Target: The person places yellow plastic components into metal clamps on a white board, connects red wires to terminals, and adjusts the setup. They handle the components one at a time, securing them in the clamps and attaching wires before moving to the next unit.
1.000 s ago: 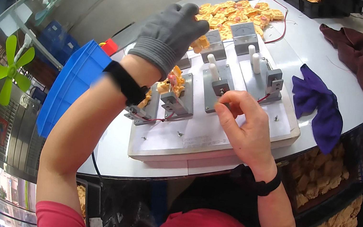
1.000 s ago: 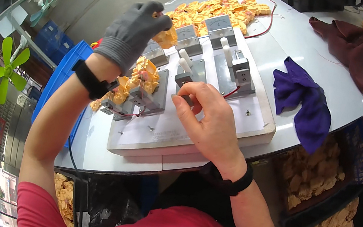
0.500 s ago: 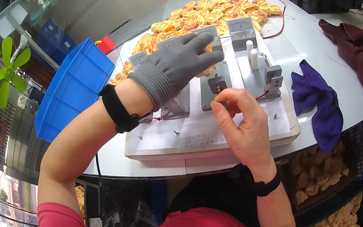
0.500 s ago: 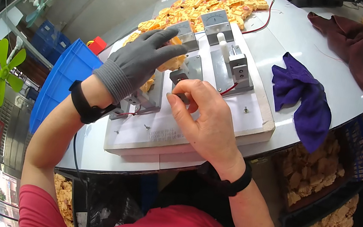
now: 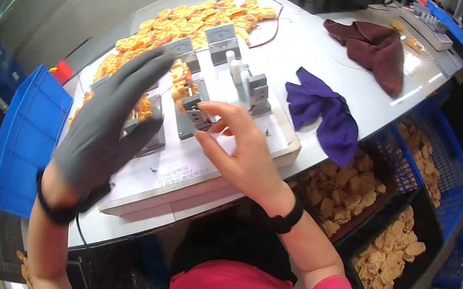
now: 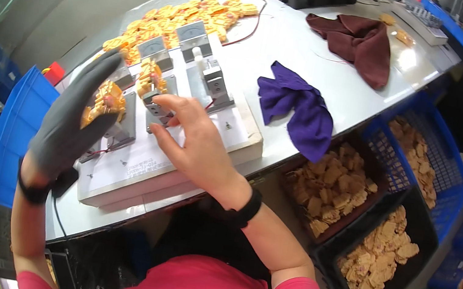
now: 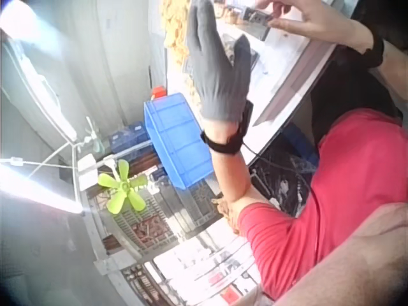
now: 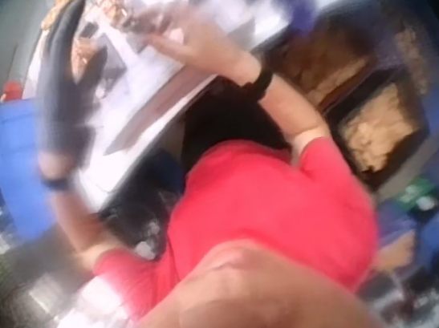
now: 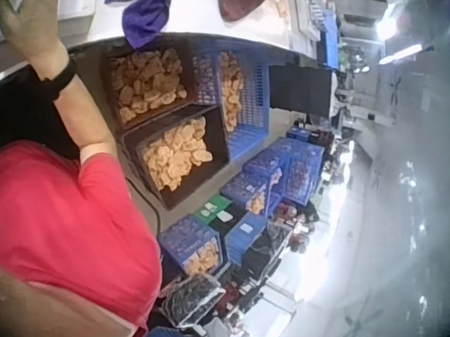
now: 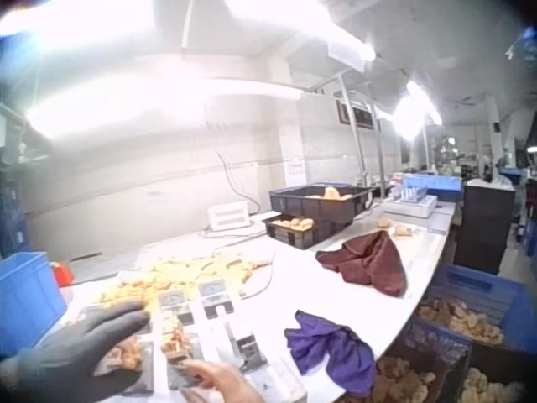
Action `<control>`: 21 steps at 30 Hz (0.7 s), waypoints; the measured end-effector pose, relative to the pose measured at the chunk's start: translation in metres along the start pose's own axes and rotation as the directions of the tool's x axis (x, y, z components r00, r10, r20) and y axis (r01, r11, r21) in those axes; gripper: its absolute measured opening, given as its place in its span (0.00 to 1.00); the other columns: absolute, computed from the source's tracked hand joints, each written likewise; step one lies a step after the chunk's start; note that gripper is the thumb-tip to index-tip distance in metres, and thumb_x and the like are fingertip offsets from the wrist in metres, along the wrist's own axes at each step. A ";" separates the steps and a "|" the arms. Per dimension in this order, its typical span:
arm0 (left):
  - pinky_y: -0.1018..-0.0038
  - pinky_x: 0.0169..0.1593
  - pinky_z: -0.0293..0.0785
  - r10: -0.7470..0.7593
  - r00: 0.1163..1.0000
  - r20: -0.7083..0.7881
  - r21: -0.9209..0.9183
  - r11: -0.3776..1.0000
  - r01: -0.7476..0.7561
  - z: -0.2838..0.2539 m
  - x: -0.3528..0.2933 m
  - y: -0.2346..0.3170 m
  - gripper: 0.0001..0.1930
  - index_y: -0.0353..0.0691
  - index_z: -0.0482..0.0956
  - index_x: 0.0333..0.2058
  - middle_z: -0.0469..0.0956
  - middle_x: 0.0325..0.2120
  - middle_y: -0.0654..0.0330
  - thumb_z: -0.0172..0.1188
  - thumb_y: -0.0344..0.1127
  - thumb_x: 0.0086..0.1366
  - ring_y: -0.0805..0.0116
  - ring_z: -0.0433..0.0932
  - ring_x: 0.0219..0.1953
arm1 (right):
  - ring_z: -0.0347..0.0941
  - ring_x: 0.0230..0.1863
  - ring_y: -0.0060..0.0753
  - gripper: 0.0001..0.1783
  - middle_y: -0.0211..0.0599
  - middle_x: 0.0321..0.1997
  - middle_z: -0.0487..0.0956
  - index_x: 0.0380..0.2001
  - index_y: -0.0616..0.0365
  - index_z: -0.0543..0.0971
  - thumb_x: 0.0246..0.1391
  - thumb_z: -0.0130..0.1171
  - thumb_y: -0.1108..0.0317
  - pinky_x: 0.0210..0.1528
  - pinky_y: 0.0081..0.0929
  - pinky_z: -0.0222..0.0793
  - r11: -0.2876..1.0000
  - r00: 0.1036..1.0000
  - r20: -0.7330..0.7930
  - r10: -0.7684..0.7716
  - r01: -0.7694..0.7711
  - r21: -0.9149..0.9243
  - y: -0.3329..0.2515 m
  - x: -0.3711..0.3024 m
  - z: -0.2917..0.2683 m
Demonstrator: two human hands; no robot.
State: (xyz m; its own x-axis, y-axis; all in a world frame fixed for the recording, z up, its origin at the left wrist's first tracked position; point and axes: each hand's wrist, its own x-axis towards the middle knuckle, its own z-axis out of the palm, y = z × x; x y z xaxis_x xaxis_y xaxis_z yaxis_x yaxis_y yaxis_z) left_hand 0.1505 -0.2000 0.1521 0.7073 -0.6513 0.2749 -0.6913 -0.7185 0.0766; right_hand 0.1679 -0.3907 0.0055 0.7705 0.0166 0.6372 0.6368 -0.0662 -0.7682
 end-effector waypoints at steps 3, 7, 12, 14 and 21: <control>0.58 0.66 0.57 -0.316 0.948 -0.035 -0.664 0.717 0.214 0.003 -0.066 0.032 0.39 0.35 0.56 0.67 0.57 0.67 0.47 0.62 0.40 0.60 0.53 0.58 0.69 | 0.72 0.45 0.38 0.23 0.42 0.48 0.75 0.52 0.56 0.74 0.51 0.63 0.70 0.51 0.33 0.68 0.925 0.976 -0.139 -0.168 0.108 -0.364 0.006 -0.001 -0.050; 0.54 0.66 0.55 -0.457 0.887 0.069 -0.918 0.318 0.236 0.024 -0.116 0.040 0.52 0.34 0.49 0.69 0.54 0.68 0.44 0.56 0.68 0.59 0.49 0.54 0.70 | 0.68 0.57 0.47 0.23 0.45 0.55 0.74 0.53 0.53 0.75 0.53 0.61 0.68 0.59 0.40 0.62 0.484 0.974 -0.134 -0.181 -0.030 -0.875 0.048 0.000 -0.126; 0.50 0.65 0.57 -0.389 0.921 0.028 -0.991 -0.134 -0.026 0.061 -0.122 0.029 0.47 0.47 0.43 0.71 0.53 0.68 0.46 0.30 0.76 0.64 0.48 0.56 0.69 | 0.76 0.44 0.40 0.13 0.39 0.41 0.81 0.45 0.60 0.79 0.57 0.58 0.70 0.50 0.28 0.69 0.548 0.990 -0.091 0.103 -0.133 -0.826 0.073 -0.026 -0.194; 0.48 0.65 0.56 -0.465 0.883 0.068 -0.944 -0.316 -0.094 0.066 -0.121 0.034 0.45 0.49 0.43 0.71 0.54 0.68 0.48 0.26 0.75 0.65 0.49 0.57 0.68 | 0.75 0.40 0.25 0.12 0.32 0.38 0.81 0.45 0.62 0.78 0.62 0.56 0.66 0.45 0.20 0.69 0.724 0.933 -0.232 0.276 -0.360 -0.589 0.042 -0.027 -0.182; 0.64 0.69 0.55 -0.394 0.918 0.049 -0.999 -0.029 0.041 0.101 -0.114 0.054 0.36 0.39 0.50 0.69 0.52 0.69 0.53 0.54 0.40 0.65 0.60 0.52 0.70 | 0.76 0.34 0.25 0.10 0.32 0.32 0.80 0.37 0.59 0.79 0.64 0.56 0.63 0.39 0.23 0.72 0.953 0.974 -0.038 0.224 -0.227 -0.202 -0.087 -0.054 -0.030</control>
State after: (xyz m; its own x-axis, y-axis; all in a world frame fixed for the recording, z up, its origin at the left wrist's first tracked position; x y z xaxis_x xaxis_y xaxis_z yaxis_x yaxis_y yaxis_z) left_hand 0.0472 -0.1897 0.0280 0.9289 -0.3262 0.1751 -0.0986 0.2378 0.9663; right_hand 0.0701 -0.4158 0.0396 0.8919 -0.0364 0.4507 0.4258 -0.2681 -0.8642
